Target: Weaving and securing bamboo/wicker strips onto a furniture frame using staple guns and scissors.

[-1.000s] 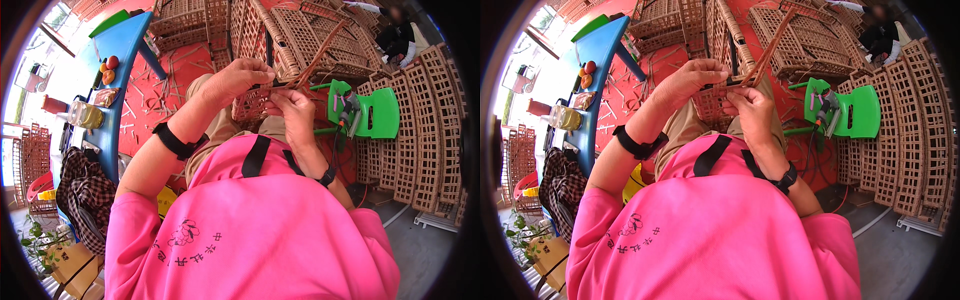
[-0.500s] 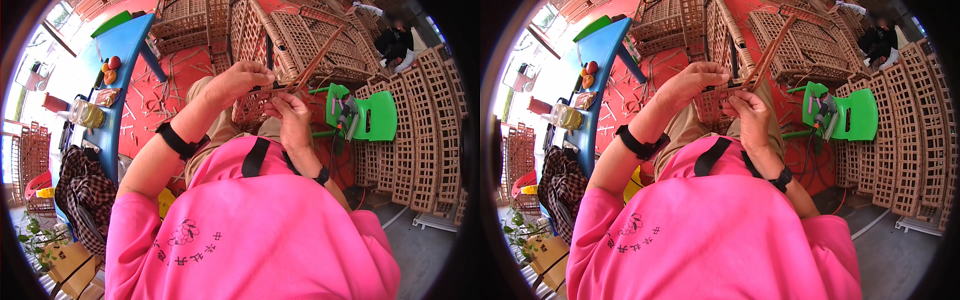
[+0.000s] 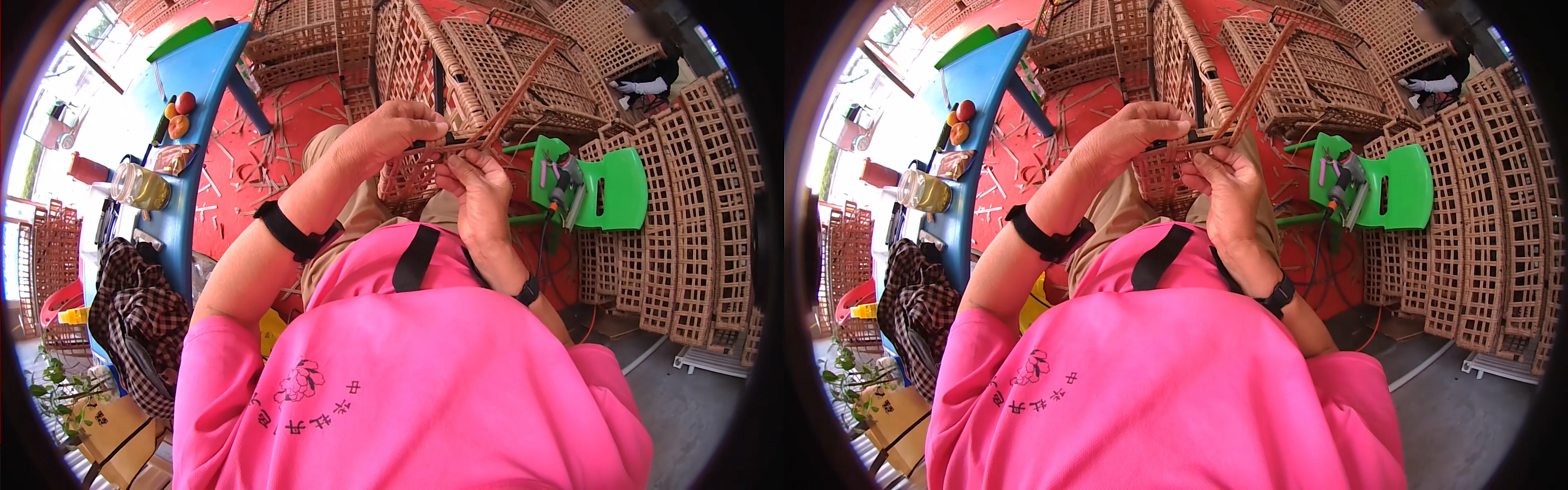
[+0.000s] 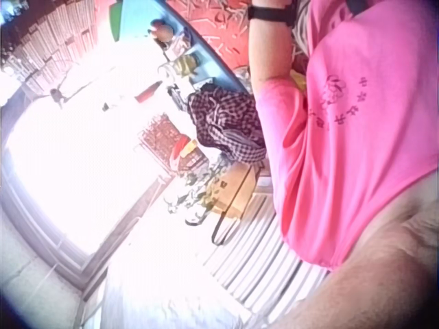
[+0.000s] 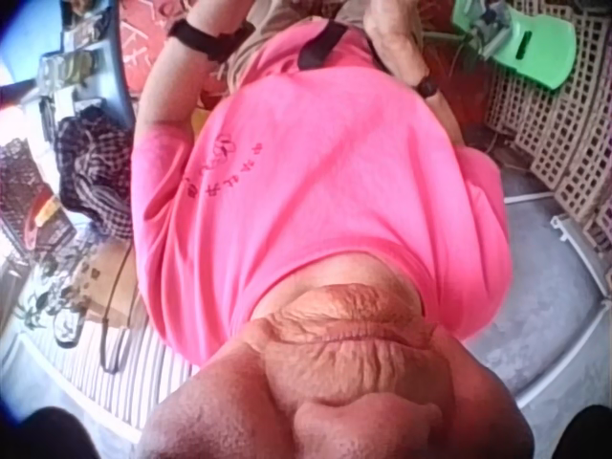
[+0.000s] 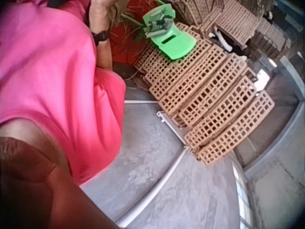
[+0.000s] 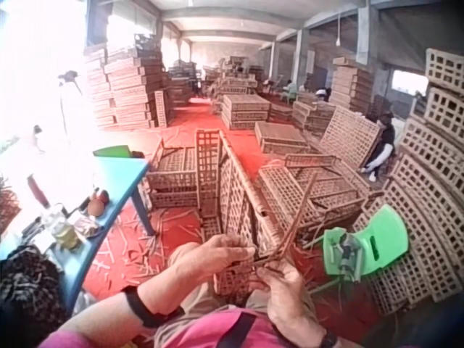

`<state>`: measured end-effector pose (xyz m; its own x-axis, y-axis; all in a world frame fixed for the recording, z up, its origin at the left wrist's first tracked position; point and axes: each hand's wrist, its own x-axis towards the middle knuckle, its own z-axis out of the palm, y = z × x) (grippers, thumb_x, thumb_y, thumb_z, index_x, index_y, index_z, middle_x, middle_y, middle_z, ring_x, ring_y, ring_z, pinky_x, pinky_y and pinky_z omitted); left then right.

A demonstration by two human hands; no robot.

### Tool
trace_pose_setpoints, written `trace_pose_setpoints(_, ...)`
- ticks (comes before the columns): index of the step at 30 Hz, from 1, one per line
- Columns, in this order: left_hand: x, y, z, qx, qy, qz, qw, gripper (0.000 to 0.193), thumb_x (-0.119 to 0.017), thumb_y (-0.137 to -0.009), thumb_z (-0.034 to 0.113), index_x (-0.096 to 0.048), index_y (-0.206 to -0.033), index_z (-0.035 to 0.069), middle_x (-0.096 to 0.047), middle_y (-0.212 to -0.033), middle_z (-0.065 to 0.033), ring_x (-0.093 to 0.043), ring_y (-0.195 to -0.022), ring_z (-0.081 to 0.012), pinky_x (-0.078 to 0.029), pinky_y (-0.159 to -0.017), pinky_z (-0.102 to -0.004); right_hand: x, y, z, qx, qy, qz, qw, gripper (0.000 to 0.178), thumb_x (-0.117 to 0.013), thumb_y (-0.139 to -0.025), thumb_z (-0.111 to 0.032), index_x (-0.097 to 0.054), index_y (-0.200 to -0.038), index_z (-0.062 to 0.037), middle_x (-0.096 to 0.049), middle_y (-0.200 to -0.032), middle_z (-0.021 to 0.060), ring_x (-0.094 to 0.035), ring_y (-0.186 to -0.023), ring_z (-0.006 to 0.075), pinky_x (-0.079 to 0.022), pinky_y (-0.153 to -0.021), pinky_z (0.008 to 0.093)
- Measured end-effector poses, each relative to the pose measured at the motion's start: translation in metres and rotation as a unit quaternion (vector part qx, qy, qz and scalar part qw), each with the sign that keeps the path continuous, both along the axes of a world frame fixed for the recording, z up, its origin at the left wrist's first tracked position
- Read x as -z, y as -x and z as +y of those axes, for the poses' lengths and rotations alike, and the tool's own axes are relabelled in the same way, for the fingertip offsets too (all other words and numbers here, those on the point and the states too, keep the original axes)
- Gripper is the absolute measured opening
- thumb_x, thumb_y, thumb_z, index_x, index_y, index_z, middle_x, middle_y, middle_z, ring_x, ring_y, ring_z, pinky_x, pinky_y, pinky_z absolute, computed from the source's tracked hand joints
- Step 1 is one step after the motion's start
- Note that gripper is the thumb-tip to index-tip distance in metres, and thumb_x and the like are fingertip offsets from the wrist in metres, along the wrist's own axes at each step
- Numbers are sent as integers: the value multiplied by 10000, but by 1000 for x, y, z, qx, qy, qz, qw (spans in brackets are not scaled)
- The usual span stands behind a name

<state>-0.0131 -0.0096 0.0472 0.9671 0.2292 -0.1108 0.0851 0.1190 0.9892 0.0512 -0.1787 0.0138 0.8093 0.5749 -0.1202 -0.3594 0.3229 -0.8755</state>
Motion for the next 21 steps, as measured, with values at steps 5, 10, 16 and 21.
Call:
trace_pose_setpoints(5, 3, -1, -1, -14, -3, 12, 1000, 203, -649, -894, 214, -671, -986, 34, -636, -889, 26, -564, -876, -73, -418, -832, -231, -5, 0, 0, 15, -16, 36, 999, 158, -635, -882, 31, -531, -995, -7, -664, -883, 118, -697, -742, 196, -593, -654, 270)
trace_pose_setpoints(10, 4, -1, 0, -1, 17, -12, 1000, 202, -647, -892, 200, -669, -993, 27, -643, -889, 18, -573, -871, -82, -431, -821, -241, -11, 2, 0, 35, -8, 4, 999, 182, -636, -886, 28, -503, -1004, -8, -658, -887, 120, -699, -762, 206, -594, -663, 280)
trace_pose_setpoints(16, 7, -1, 2, -16, 4, -10, 1000, 205, -641, -889, 186, -667, -1007, 20, -648, -905, 9, -581, -877, -91, -438, -831, -248, -21, 6, 0, 31, 35, -108, 993, 210, -634, -903, 4, -520, -1077, 30, -659, -887, 107, -688, -753, 182, -587, -661, 278)
trace_pose_setpoints(21, 11, -4, 4, -2, 5, -3, 1000, 228, -636, -897, 189, -669, -1045, 18, -655, -930, -4, -588, -884, -98, -439, -844, -250, -26, 4, -1, 22, 109, -282, 953, 215, -668, -890, -25, -608, -1092, 17, -675, -818, 86, -659, -736, 111, -545, -634, 263)
